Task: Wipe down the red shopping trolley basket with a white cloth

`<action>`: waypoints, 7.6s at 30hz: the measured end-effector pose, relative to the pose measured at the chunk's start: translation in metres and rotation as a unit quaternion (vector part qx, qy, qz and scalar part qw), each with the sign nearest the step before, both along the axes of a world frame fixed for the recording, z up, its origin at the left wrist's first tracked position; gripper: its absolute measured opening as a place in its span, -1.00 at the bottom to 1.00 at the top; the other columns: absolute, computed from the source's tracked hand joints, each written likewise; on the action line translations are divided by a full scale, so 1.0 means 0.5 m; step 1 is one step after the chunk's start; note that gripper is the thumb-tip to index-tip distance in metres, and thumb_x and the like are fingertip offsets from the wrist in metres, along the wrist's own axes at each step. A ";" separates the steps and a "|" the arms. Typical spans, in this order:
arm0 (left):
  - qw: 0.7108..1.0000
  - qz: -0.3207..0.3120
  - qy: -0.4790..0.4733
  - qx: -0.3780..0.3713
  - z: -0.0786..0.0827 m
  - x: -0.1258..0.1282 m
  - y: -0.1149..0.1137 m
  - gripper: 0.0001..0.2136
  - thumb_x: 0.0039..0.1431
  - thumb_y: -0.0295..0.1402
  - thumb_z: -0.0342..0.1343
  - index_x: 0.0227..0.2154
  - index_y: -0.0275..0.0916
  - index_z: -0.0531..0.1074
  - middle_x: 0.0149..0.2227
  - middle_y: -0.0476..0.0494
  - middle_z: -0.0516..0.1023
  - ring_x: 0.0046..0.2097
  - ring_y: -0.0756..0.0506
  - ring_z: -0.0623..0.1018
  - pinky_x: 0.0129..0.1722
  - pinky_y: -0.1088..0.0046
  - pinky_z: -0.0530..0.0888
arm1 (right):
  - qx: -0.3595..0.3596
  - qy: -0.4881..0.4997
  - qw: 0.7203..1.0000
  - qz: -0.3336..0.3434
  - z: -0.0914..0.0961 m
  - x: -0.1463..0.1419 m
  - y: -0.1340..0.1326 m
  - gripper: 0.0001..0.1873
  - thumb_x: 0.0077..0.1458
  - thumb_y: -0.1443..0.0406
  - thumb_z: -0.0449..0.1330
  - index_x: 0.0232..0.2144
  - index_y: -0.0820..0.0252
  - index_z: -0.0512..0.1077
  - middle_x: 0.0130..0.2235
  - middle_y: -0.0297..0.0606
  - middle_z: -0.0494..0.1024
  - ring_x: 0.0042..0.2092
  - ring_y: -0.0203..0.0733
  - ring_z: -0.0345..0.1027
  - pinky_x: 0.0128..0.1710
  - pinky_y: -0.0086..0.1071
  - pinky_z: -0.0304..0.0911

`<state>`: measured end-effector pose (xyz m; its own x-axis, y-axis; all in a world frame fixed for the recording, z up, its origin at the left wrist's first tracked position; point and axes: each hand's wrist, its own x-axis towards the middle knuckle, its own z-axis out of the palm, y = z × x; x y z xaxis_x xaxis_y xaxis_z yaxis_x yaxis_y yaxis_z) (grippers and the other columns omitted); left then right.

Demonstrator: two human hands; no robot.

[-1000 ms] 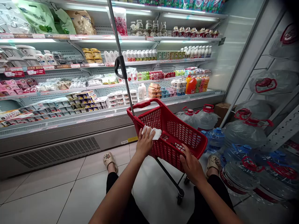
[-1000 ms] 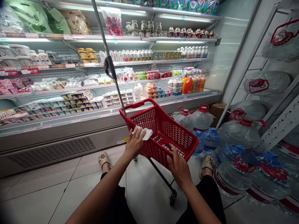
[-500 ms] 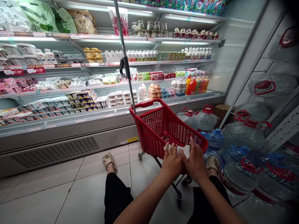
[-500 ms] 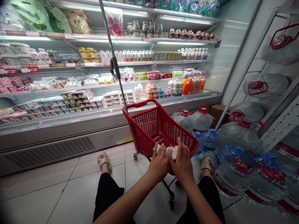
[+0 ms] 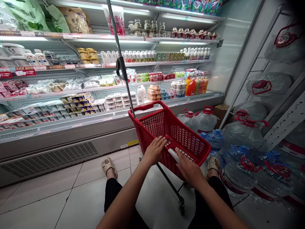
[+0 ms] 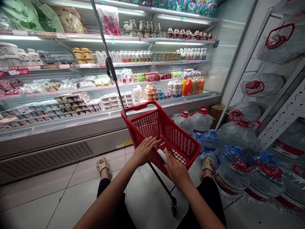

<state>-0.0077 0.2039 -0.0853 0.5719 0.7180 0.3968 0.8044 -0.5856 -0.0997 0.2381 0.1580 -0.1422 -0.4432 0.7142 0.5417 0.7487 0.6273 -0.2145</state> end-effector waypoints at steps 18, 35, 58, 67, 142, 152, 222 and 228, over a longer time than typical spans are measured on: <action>0.985 0.160 0.000 0.058 -0.057 0.035 0.001 -0.16 0.23 -0.48 0.01 0.54 -0.12 -0.15 0.47 -0.22 0.21 0.46 -0.28 0.22 0.39 0.02 0.18 | 0.057 -0.059 0.997 0.007 -0.011 0.098 -0.063 -0.09 0.25 0.55 -0.14 0.53 -0.13 -0.17 0.39 -0.38 0.35 0.29 -0.16 0.39 0.27 -0.11 0.37; 0.980 0.175 -0.033 0.088 -0.096 0.068 0.017 -0.23 0.37 -0.44 -0.12 0.53 -0.24 -0.36 0.53 -0.19 0.01 0.52 -0.18 0.08 0.46 0.09 0.08 | 0.103 -0.018 0.992 -0.065 0.012 -0.156 0.055 -0.06 0.31 0.50 -0.10 0.51 0.22 -0.58 0.50 0.08 0.01 0.44 0.14 0.14 0.32 0.08 0.26; 0.989 0.143 -0.025 -0.009 -0.029 0.044 0.012 -0.05 0.08 -0.40 0.16 0.52 -0.27 -0.13 0.57 -0.32 -0.25 0.56 -0.28 -0.19 0.51 -0.03 -0.18 | 0.075 -0.057 0.993 -0.078 -0.004 -0.016 -0.034 -0.22 0.46 0.27 -0.07 0.54 0.23 -0.34 0.37 0.01 0.37 0.24 0.01 0.42 0.18 -0.13 0.39; 0.990 0.101 -0.038 -0.095 0.006 -0.010 0.029 -0.21 0.23 -0.18 0.17 0.49 -0.14 0.05 0.56 -0.18 -0.16 0.56 -0.25 -0.13 0.51 -0.04 -0.21 | 0.057 -0.122 0.991 0.022 -0.020 0.062 -0.057 -0.27 0.45 0.32 -0.09 0.54 0.08 -0.24 0.47 -0.27 0.20 0.47 -0.10 0.06 0.45 -0.06 0.04; 0.983 0.138 -0.110 -0.044 -0.057 -0.065 -0.187 -0.33 0.48 0.01 -0.07 0.49 -0.22 0.01 0.42 -0.29 0.31 0.41 -0.24 0.35 0.40 0.10 0.29 | 0.105 -0.167 0.973 0.123 0.048 -0.082 -0.021 -0.13 0.28 0.44 -0.04 0.54 0.08 -0.23 0.52 -0.37 0.05 0.52 -0.18 -0.10 0.51 -0.07 -0.14; 0.973 0.200 -0.098 -0.060 -0.043 -0.113 -0.173 -0.30 0.48 0.13 -0.19 0.47 -0.22 0.08 0.38 -0.28 0.37 0.40 -0.25 0.37 0.40 0.06 0.28 | 0.121 -0.126 0.983 -0.063 0.077 0.082 0.116 -0.17 0.36 0.37 -0.08 0.54 0.05 -0.35 0.51 -0.26 0.08 0.50 -0.08 -0.01 0.50 0.02 -0.14; 0.977 0.133 -0.164 -0.017 -0.015 -0.047 -0.204 -0.12 0.37 -0.27 0.09 0.53 -0.19 -0.37 0.53 -0.31 0.03 0.50 -0.26 0.15 0.42 0.06 0.25 | 0.091 -0.077 0.993 0.018 0.038 -0.105 0.029 -0.11 0.35 0.38 -0.06 0.54 0.12 -0.44 0.52 -0.17 0.03 0.52 0.03 -0.09 0.48 0.06 -0.03; 0.989 0.074 -0.103 -0.072 0.009 -0.133 -0.200 -0.12 0.31 -0.16 0.21 0.53 -0.12 -0.17 0.51 -0.24 0.09 0.50 -0.22 0.15 0.49 0.03 0.09 | 0.065 -0.111 0.983 0.131 0.032 -0.120 0.011 -0.16 0.36 0.38 -0.08 0.54 0.06 -0.36 0.53 -0.28 0.00 0.53 -0.09 -0.17 0.49 -0.01 -0.04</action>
